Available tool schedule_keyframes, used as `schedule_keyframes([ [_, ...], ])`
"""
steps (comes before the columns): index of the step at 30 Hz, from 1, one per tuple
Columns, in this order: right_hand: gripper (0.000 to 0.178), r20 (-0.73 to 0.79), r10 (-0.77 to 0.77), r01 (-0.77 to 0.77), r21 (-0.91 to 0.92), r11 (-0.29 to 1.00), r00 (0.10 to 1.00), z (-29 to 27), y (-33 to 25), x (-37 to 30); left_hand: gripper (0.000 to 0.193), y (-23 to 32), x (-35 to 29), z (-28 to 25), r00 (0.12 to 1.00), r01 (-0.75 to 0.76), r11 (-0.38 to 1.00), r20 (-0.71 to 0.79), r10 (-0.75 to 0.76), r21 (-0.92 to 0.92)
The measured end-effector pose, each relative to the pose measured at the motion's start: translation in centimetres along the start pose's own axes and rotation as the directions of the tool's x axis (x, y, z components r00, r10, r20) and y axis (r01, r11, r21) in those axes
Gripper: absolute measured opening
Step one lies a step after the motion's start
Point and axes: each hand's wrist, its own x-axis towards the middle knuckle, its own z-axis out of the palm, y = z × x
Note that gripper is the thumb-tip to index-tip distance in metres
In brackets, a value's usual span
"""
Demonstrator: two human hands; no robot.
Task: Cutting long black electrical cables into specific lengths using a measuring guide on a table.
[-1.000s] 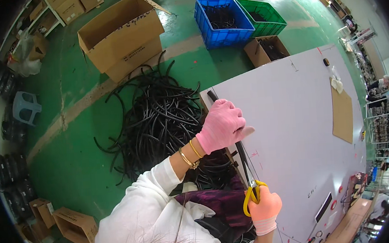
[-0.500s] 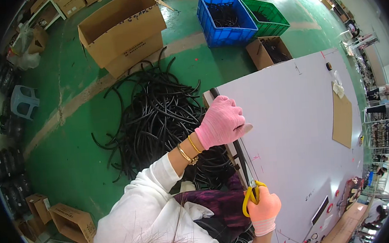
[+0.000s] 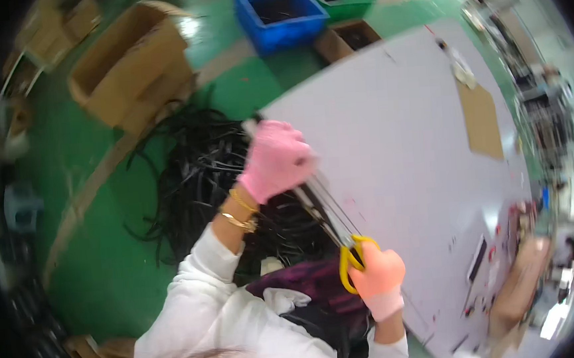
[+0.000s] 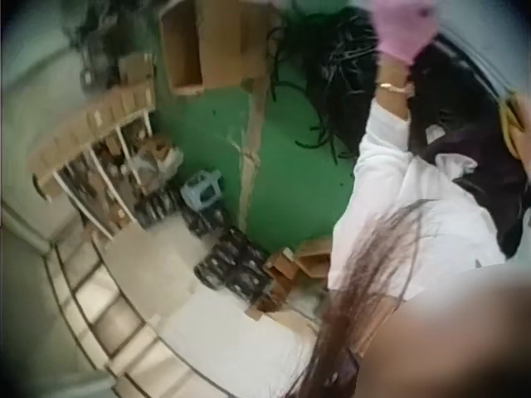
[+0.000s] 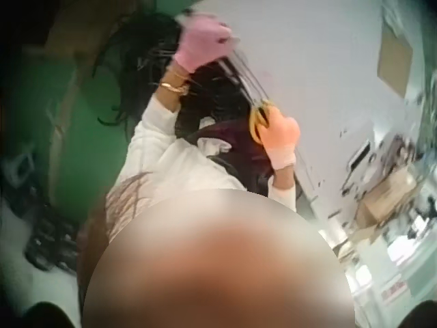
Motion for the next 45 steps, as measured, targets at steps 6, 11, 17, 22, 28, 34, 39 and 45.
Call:
schedule_keyframes([
  [6,0.032,0.166,0.12,-0.161,0.266,0.95,0.979,0.0,2.9,-4.6,0.026,0.1,0.4,0.1,0.997,-0.039,0.998,0.068,0.035,0.052],
  [11,0.036,0.373,0.333,-0.475,0.402,0.783,0.866,-4.5,7.8,-14.5,0.031,0.1,0.4,0.2,0.988,-0.052,0.994,0.149,0.037,0.099],
  [17,0.033,0.574,0.595,-0.818,0.486,0.307,0.563,-8.2,12.8,-19.3,0.038,-0.4,0.3,0.4,0.98,0.015,0.989,0.193,-0.044,0.15],
  [22,0.048,0.463,0.567,-0.709,0.227,0.667,0.681,-6.7,15.6,-18.1,0.038,-0.9,0.1,0.4,0.973,0.025,0.994,0.224,-0.049,0.107],
  [28,0.044,0.476,0.625,-0.696,-0.038,0.717,0.619,-6.8,16.2,-17.6,0.038,-1.2,0.1,0.3,0.963,0.058,0.992,0.255,-0.086,0.116],
  [34,0.037,0.51,0.643,-0.64,-0.212,0.738,0.572,-6.3,16.1,-16.8,0.039,-1.3,0.0,0.4,0.967,0.038,0.992,0.245,-0.066,0.119],
  [39,0.037,0.5,0.664,-0.66,-0.221,0.718,0.555,-6.2,16.0,-16.3,0.038,-1.3,0.2,0.4,0.966,0.046,0.994,0.247,-0.07,0.102],
  [45,0.036,0.504,0.702,-0.675,-0.278,0.683,0.502,-6.4,15.7,-15.6,0.038,-1.9,-0.3,0.5,0.968,0.05,0.994,0.241,-0.071,0.093],
])
